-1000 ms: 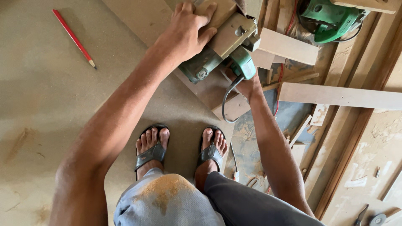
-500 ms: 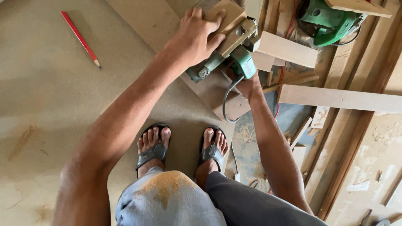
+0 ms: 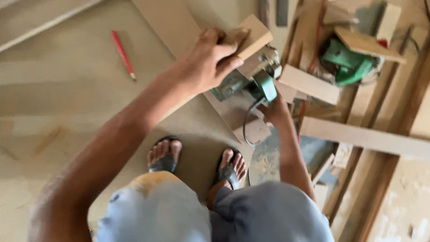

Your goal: The person positions wooden panels, marks one with a pencil, and then hammers nails into a small wooden piece while working on the workshop floor.

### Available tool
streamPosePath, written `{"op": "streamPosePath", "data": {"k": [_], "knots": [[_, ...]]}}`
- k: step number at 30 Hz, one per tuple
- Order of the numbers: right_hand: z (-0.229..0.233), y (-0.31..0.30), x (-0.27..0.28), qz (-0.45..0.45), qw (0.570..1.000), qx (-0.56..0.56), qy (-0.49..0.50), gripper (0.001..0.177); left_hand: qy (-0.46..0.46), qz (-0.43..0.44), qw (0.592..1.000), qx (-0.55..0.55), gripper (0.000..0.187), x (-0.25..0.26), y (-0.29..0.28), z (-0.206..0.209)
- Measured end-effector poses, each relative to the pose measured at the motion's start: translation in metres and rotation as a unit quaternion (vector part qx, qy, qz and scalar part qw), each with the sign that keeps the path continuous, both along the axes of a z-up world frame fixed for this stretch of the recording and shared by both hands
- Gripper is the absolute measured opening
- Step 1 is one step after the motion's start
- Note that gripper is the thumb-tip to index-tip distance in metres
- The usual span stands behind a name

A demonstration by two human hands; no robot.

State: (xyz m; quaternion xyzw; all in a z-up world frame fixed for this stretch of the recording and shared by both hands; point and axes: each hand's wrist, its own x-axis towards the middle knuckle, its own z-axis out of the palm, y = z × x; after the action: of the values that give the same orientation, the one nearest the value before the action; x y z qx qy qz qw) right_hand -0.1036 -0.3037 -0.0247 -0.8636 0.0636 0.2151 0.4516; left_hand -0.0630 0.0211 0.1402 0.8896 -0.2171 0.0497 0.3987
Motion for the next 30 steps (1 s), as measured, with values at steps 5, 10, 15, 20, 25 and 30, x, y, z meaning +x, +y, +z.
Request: {"op": "streamPosePath", "data": {"k": [5,10,15,20,25,30], "knots": [[0.086,-0.02,-0.016,-0.043,0.965,-0.075,-0.248,0.046,-0.02,0.005,0.989,-0.148,0.035,0.006,0.115,0.067],[0.187,0.088,0.016,-0.015,0.929,0.083,-0.36,0.036,0.004,0.104,0.86,-0.499,0.034,0.014,0.218,0.072],[0.262,0.286,0.031,0.256,0.88,0.116,-0.382,0.056,-0.243,0.281,0.831,-0.413,0.042,0.027,0.281,0.037],[0.264,0.445,0.029,0.41,0.741,0.043,-0.53,0.101,-0.182,0.115,0.602,-0.769,0.055,-0.018,0.303,0.047],[0.206,0.494,0.057,0.408,0.855,0.045,-0.316,0.086,-0.173,0.272,0.596,-0.735,0.063,-0.048,0.34,0.013],[0.135,0.536,0.124,0.487,0.778,-0.065,-0.391,0.09,-0.137,0.532,0.744,-0.379,0.05,-0.096,0.404,-0.11]]}}
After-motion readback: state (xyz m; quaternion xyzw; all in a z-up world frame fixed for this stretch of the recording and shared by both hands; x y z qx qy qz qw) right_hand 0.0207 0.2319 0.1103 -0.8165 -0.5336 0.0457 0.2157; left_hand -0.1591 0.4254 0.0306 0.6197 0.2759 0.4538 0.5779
